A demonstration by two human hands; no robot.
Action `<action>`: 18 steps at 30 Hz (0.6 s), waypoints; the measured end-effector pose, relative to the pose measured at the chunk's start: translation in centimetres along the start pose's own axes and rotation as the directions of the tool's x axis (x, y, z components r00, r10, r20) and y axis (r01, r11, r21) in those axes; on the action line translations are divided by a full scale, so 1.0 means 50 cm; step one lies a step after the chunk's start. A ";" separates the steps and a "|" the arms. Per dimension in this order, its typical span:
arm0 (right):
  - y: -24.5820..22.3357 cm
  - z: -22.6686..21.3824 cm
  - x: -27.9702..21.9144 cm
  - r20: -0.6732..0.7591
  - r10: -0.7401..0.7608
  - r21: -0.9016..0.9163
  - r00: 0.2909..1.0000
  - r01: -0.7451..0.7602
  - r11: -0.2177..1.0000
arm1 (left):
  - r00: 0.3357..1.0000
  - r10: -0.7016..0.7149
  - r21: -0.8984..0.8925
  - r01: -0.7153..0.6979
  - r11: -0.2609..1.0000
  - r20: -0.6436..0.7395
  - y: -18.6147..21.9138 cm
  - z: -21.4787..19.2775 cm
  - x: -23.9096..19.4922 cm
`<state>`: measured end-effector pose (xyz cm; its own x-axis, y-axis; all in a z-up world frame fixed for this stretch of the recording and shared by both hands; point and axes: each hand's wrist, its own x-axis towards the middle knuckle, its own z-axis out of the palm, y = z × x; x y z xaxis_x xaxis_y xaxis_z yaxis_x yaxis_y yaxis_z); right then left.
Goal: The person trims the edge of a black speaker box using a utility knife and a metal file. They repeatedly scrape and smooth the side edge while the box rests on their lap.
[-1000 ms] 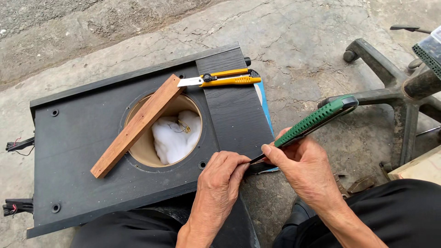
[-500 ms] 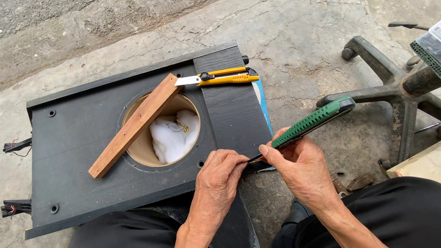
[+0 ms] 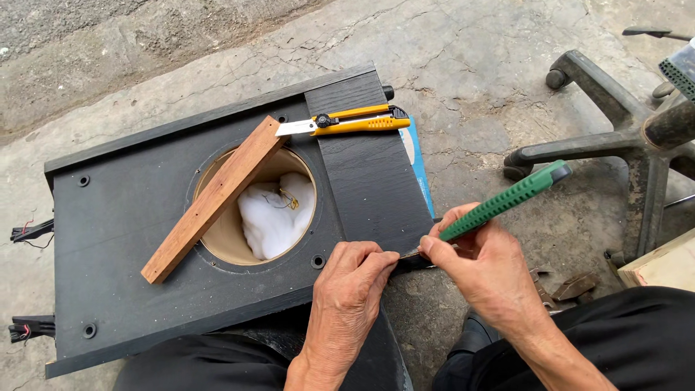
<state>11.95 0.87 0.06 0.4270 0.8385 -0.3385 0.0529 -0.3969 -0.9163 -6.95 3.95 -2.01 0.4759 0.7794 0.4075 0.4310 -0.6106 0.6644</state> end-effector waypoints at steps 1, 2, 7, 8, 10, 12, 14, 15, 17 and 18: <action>-0.005 -0.001 -0.002 0.001 0.002 0.001 1.000 -0.002 1.000 | 1.000 -0.002 0.001 0.002 1.000 0.002 0.001 0.003 0.002; -0.010 -0.001 -0.004 -0.023 0.032 -0.005 0.999 -0.032 0.999 | 1.000 0.001 0.010 -0.001 1.000 0.000 0.001 0.006 0.003; -0.022 -0.003 0.000 -0.032 0.061 -0.037 0.998 -0.062 0.997 | 1.000 0.004 0.030 -0.004 1.000 -0.015 -0.002 0.014 0.006; -0.027 -0.003 0.000 -0.034 0.058 -0.038 0.998 -0.059 0.998 | 1.000 0.011 0.051 -0.011 0.999 -0.006 -0.003 0.014 0.006; -0.027 -0.006 -0.005 -0.039 0.062 -0.040 0.997 -0.064 0.997 | 1.000 0.015 0.067 -0.016 0.998 0.011 -0.001 0.016 0.002; -0.024 -0.006 -0.001 -0.025 0.054 -0.012 0.998 -0.054 0.998 | 1.000 0.018 0.065 -0.019 0.998 0.013 -0.004 0.017 0.002; -0.030 -0.005 0.000 -0.028 0.081 -0.003 0.996 -0.081 0.997 | 1.000 0.024 0.063 -0.024 0.998 0.006 -0.003 0.016 0.003; -0.033 -0.005 0.001 -0.033 0.106 0.006 0.994 -0.106 0.994 | 1.000 0.032 0.060 -0.031 0.998 -0.001 -0.003 0.016 0.004; -0.031 -0.005 0.003 -0.037 0.107 0.049 0.994 -0.105 0.993 | 0.999 0.036 0.060 -0.035 0.998 -0.012 0.001 0.019 0.007; -0.030 -0.005 0.004 -0.043 0.110 0.093 0.993 -0.106 0.990 | 0.999 0.042 0.058 -0.041 0.997 -0.019 0.002 0.020 0.008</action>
<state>12.18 1.54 1.44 0.4684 0.7729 -0.4281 -0.0765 -0.4472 -0.8911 -5.93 4.05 -2.40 0.4785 0.7558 0.4471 0.4554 -0.6489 0.6095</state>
